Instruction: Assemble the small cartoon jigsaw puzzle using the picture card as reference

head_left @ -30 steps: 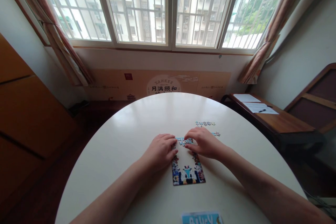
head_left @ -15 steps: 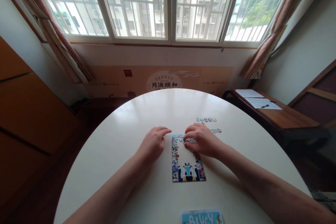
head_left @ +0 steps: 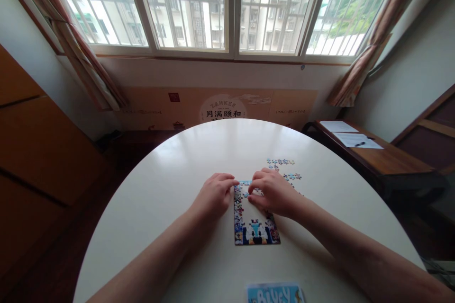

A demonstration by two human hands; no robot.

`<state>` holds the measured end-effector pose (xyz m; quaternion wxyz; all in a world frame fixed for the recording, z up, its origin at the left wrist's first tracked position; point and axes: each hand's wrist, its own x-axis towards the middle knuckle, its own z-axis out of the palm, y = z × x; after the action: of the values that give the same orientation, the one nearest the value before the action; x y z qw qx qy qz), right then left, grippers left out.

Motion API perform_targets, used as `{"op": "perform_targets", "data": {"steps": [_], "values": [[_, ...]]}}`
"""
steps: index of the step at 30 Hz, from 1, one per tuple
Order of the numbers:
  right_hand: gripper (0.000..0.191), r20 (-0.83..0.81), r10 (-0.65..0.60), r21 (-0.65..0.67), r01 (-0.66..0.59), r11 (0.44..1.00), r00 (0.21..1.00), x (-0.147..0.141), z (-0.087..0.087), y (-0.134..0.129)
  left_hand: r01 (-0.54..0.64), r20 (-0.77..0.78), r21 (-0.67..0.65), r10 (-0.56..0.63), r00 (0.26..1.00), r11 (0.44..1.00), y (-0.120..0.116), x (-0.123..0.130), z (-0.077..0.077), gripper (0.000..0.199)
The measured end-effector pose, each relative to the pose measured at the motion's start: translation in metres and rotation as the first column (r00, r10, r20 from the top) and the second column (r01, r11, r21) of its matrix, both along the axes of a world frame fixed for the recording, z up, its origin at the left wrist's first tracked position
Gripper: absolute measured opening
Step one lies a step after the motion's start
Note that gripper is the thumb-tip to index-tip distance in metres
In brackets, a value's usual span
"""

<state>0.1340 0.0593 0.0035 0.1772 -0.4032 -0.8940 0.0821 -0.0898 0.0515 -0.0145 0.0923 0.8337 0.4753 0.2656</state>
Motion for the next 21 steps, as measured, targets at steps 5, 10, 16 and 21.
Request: {"op": "perform_targets", "data": {"steps": [5,10,16,21], "values": [[0.003,0.004,-0.035,-0.104,0.035,0.994,0.999,-0.005,0.003,-0.001,0.021,0.024,0.005,-0.021,0.999,1.000,-0.003,0.004,0.002,0.033],[0.010,-0.096,0.047,-0.175,-0.063,0.983,0.994,-0.001,0.004,0.001,0.028,0.129,0.038,-0.032,0.991,0.999,-0.009,0.004,0.010,0.025],[0.004,-0.376,0.012,-0.350,-0.154,0.924,0.926,0.009,0.016,0.003,0.049,0.181,-0.021,-0.044,0.983,0.999,-0.021,0.009,0.023,0.020],[0.010,-0.579,-0.017,-0.359,-0.236,0.903,0.815,0.008,0.020,0.003,0.075,0.210,-0.075,-0.058,0.976,0.994,-0.024,0.015,0.026,0.027]]}}
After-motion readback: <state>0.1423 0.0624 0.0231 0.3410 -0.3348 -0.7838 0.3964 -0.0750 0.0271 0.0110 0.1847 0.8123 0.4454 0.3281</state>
